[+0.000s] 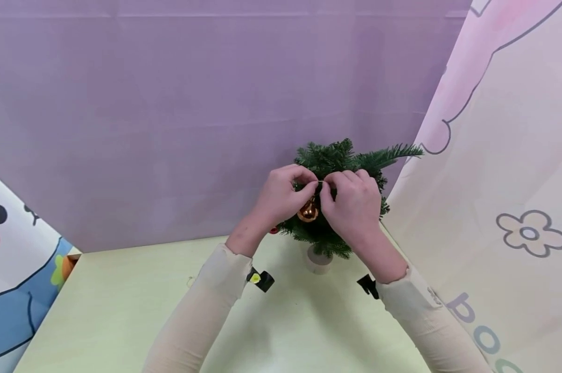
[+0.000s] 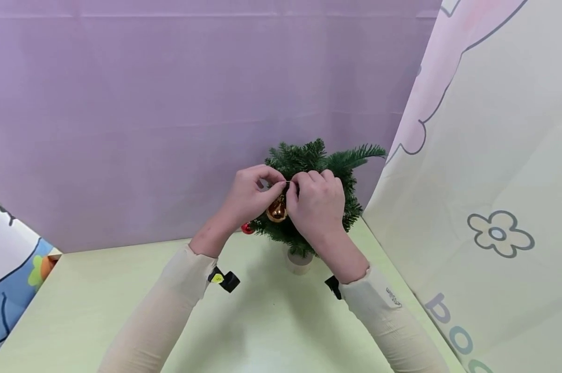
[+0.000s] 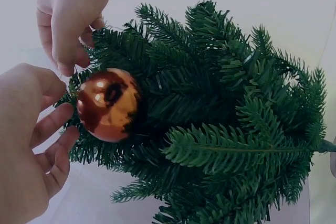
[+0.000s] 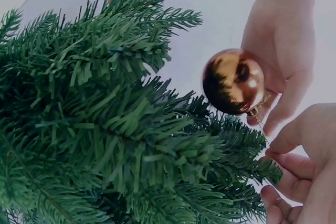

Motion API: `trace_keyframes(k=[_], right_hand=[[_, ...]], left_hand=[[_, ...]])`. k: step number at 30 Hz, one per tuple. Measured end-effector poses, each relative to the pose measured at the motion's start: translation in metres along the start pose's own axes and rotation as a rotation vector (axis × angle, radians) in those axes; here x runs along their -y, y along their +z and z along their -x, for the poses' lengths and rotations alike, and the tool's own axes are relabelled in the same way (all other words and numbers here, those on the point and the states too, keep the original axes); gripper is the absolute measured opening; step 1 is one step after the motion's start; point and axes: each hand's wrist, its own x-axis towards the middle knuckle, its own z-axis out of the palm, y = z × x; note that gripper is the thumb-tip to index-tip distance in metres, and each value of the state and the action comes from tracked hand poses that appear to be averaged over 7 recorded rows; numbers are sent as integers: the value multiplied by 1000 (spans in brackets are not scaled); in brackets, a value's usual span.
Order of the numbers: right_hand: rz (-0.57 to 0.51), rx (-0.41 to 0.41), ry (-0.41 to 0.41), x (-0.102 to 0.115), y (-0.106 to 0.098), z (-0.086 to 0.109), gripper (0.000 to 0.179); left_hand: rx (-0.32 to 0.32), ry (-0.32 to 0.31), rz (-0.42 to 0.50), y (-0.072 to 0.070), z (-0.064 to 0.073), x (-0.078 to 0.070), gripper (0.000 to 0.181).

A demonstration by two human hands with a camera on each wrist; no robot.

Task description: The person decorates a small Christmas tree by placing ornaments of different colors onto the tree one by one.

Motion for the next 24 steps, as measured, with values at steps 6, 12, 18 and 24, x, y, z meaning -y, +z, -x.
trace_keyframes(k=[6, 12, 18, 24], right_hand=[[12, 20, 21, -3, -2, -1, 17], [38, 103, 36, -3, -1, -2, 15], [50, 143, 51, -2, 0, 2, 15], [42, 152, 18, -3, 2, 5, 15]], left_hand=[[-13, -37, -46, 3, -6, -5, 11], [5, -125, -73, 4, -5, -6, 11], [2, -193, -59, 10, 5, 0, 11], [-24, -221, -37, 17, 12, 5, 11]])
